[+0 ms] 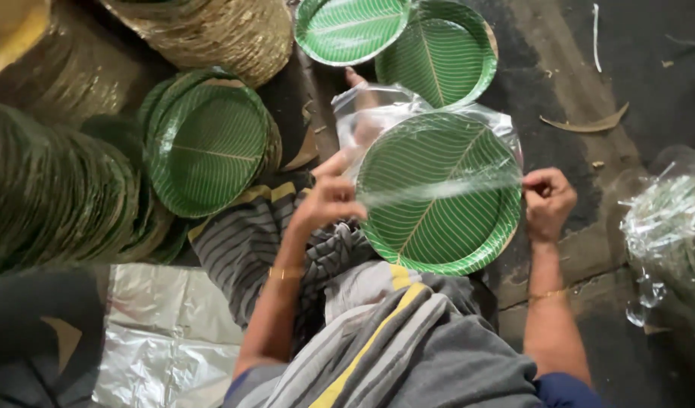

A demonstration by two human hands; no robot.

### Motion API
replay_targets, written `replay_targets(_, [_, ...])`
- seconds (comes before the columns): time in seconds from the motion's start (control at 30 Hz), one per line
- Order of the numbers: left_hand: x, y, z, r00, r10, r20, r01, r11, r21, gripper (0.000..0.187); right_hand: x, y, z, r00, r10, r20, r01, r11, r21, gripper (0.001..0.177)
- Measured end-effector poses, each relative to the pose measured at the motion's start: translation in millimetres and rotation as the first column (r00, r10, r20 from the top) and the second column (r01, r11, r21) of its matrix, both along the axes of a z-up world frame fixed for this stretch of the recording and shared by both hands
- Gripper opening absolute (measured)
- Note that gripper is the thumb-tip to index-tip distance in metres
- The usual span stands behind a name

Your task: The person sorts and stacks leaf plates, checking them by hand and placing them into a plastic bag.

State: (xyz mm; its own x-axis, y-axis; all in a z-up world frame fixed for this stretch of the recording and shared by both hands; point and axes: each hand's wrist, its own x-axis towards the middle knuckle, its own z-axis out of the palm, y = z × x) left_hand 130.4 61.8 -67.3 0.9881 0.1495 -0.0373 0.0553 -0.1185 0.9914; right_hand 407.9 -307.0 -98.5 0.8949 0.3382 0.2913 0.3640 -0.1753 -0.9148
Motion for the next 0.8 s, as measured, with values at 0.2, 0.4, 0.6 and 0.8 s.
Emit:
replay_targets(0.2, [-52.3, -72.2, -31.0, 0.987, -0.161, 0.007, 0.161, 0.987, -0.018, 0.028, -39.4, -25.9, -57.5, 0.957, -0.291, 0.01, 0.29, 0.956, 0.032, 0.013])
replay_targets(0.4, [27.9, -30.4, 63.9, 0.877, 0.436, 0.204, -0.396, 0.894, -0.209, 0.017, -8.4, 30.1, 71.7, 0.985, -0.125, 0.117, 0.097, 0.972, 0.215, 0.017])
replay_targets(0.6, [26.0, -29.0, 144.5, 0.82, 0.452, 0.351, -0.477, 0.879, -0.017, 0.02, -16.1, 17.3, 167.9, 0.99, -0.009, 0.137, -0.046, 0.918, 0.394, 0.017])
replay_targets(0.8, [-31.2, -39.6, 51.1, 0.98, 0.156, 0.123, -0.186, 0.936, 0.297, 0.027, -38.9, -24.8, 122.8, 0.835, 0.281, -0.473, -0.062, 0.902, 0.426, 0.034])
